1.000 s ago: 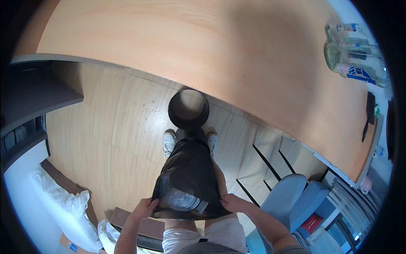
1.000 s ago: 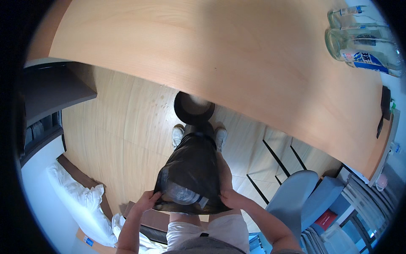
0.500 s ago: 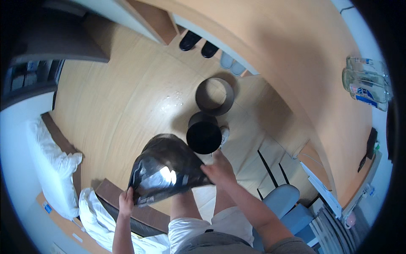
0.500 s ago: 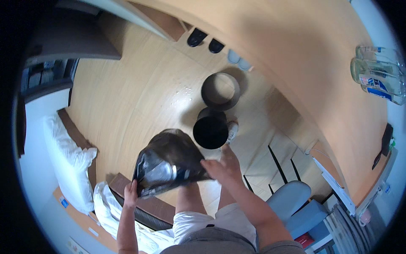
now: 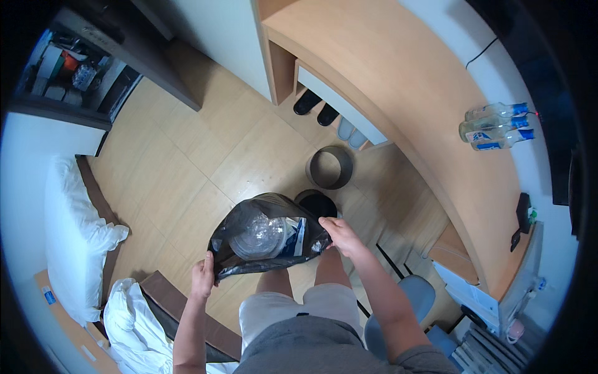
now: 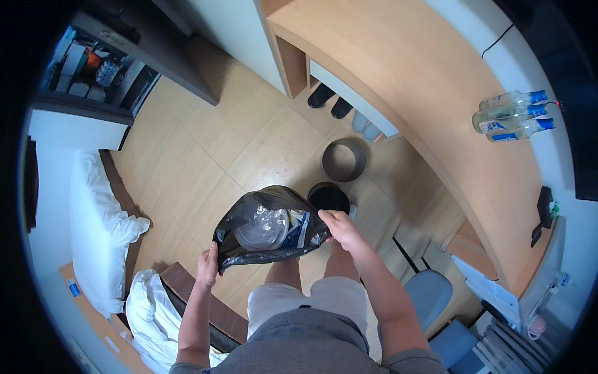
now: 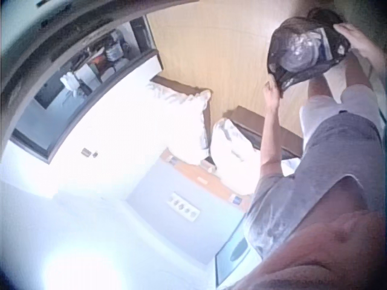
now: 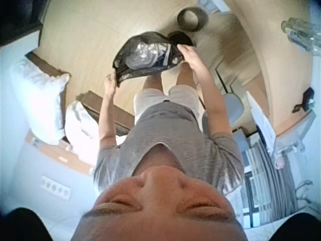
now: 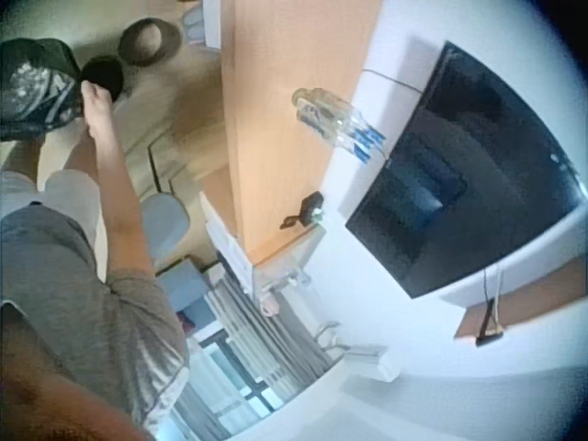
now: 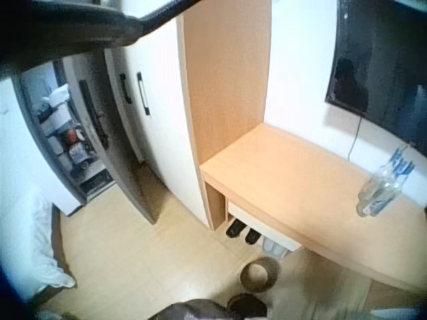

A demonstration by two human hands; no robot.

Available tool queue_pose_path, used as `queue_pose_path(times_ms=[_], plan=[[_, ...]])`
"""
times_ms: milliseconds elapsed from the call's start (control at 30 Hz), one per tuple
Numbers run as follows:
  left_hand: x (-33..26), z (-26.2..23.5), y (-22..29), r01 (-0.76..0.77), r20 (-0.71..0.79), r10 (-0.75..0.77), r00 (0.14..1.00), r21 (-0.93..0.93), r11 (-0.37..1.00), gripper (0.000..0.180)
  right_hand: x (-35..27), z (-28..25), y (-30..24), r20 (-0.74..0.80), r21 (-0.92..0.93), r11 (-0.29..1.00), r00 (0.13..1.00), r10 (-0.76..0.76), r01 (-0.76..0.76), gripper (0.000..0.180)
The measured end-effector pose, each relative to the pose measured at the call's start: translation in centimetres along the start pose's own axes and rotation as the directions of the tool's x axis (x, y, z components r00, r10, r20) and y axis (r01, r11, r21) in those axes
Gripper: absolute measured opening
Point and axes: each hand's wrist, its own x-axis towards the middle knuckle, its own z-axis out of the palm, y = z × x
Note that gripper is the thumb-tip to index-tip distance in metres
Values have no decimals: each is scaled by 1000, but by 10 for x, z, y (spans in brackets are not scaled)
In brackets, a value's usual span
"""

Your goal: The person cleans a hotel room by first washing slippers in the bathroom sink and drying them with a towel. They then collect trash from a bin, add water bottles, and dispose of it in a hallway cart. The person proceeds to wipe down a desk, a mini-fridge, and a chair using a cloth, and finally replaces the trash bag in the room's bin.

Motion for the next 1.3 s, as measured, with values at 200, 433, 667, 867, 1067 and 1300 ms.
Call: queue_pose_path(times_ms=[200,433,667,867,1067,1300], plan=[[-22,-2,30,-196,10,196,981,7,981,67,-74,30,-47,2,12,972,972,-234,234,28],[-54,-38,51,-311,267,322,908,-83,947,40,-126,38,-85,5,-443,776,867,-498,449,30],[-61,-42,50,-536,60,533,844,27,844,16,-111,7,-83,-77,-174,927,934,-349,332,28],[-55,-27,78,-801,-119,830,545,-368,473,28,-60,-15,-47,-197,-13,967,948,-251,253,27],[-30,-27,129,-353,-282,402,871,-929,112,34,-68,6,-69,-23,-122,969,975,-219,215,31],[-10,-63,165,-51,-104,383,918,-988,-146,31,-73,4,-85,-6,5,957,957,-290,290,26]])
